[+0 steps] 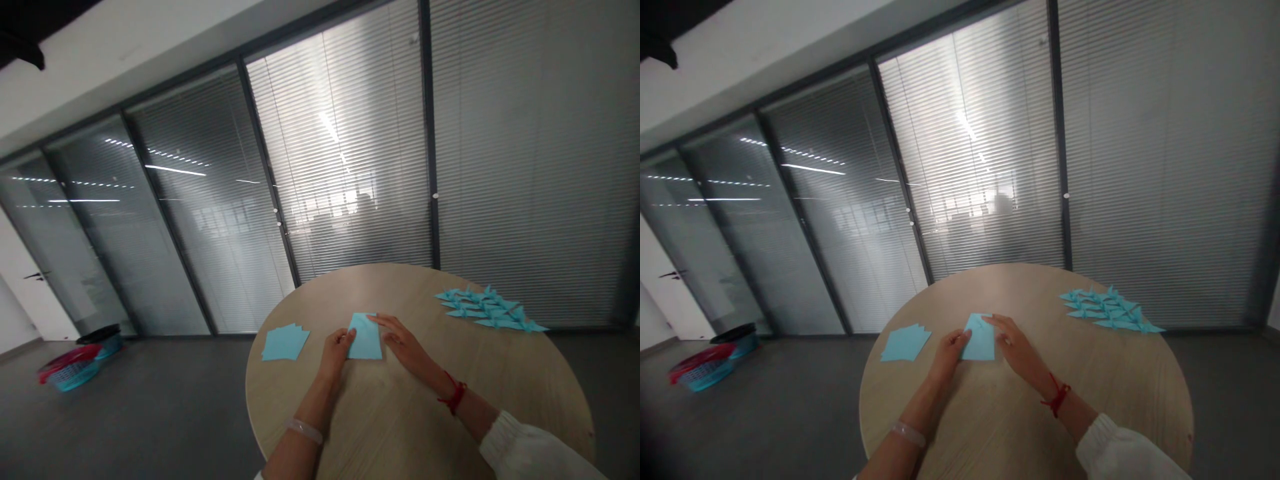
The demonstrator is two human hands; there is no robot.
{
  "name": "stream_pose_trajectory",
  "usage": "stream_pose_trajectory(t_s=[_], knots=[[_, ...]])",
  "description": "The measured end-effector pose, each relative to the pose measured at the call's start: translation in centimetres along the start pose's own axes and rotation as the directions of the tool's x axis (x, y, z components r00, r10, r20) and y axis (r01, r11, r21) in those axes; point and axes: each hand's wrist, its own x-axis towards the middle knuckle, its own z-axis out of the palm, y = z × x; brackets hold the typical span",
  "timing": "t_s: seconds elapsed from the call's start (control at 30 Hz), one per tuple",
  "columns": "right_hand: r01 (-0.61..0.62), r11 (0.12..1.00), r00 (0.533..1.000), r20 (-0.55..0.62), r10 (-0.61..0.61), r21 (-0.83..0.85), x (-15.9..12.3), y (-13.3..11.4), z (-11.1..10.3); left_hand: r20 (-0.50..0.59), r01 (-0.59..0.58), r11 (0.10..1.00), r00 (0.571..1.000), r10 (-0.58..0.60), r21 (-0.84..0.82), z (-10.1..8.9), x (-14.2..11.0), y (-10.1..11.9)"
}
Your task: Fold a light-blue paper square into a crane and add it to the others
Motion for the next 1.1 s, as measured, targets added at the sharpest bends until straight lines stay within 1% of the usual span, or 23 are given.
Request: stream_pose_trajectory(t_s=[0.07, 0.17, 0.3, 0.37, 0.47, 0.53, 0.63, 0.73, 0.8, 0.9, 1.1], knots=[[0.011, 1.000, 0.999, 0.042, -0.011, -0.012, -0.1, 0.0, 0.0, -0.032, 0.028, 0.994, 0.999, -0.031, -0.102, 0.0, 0.0, 0.1], [0.017, 1.000, 0.993, 0.117, -0.017, 0.001, -0.3, 0.1, 0.0, -0.026, 0.067, 0.972, 0.997, -0.075, -0.225, 0.0, -0.2, 0.4], [0.016, 1.000, 0.990, 0.142, -0.014, -0.010, -0.2, 0.2, 0.1, 0.010, 0.101, 0.948, 0.995, -0.103, -0.302, 0.0, -0.5, 0.4], [0.014, 1.000, 0.989, 0.146, -0.013, -0.005, -0.1, 0.3, 0.1, 0.044, 0.128, 0.946, 0.992, -0.121, -0.297, -0.1, -0.5, 0.3], [0.011, 1.000, 0.988, 0.156, -0.011, 0.000, 0.1, 0.6, 0.2, 0.101, 0.146, 0.958, 0.987, -0.124, -0.248, -0.1, -0.5, 0.3], [-0.017, 1.000, 0.990, 0.137, 0.018, -0.009, 0.2, 0.9, 0.3, 0.136, 0.149, 0.964, 0.983, -0.121, -0.218, 0.0, -0.6, 0.4], [-0.111, 0.994, 0.991, 0.074, 0.111, -0.003, 0.4, 1.2, 0.4, 0.180, 0.150, 0.969, 0.977, -0.115, -0.197, 0.2, -1.0, 1.0], [-0.213, 0.976, 0.976, 0.052, 0.210, 0.047, 0.5, 1.1, 0.4, 0.228, 0.151, 0.972, 0.968, -0.108, -0.179, 0.4, -1.5, 1.6], [-0.255, 0.965, 0.967, 0.034, 0.254, 0.060, 0.6, 1.0, 0.4, 0.268, 0.160, 0.973, 0.957, -0.111, -0.169, 0.5, -1.7, 1.8], [-0.273, 0.961, 0.961, -0.020, 0.274, 0.042, 0.6, 1.0, 0.3, 0.320, 0.160, 0.975, 0.942, -0.104, -0.154, 0.6, -1.8, 1.7], [-0.274, 0.962, 0.959, -0.072, 0.273, -0.004, 0.6, 1.3, 0.1, 0.365, 0.162, 0.979, 0.925, -0.106, -0.125, 0.6, -1.7, 1.3]])
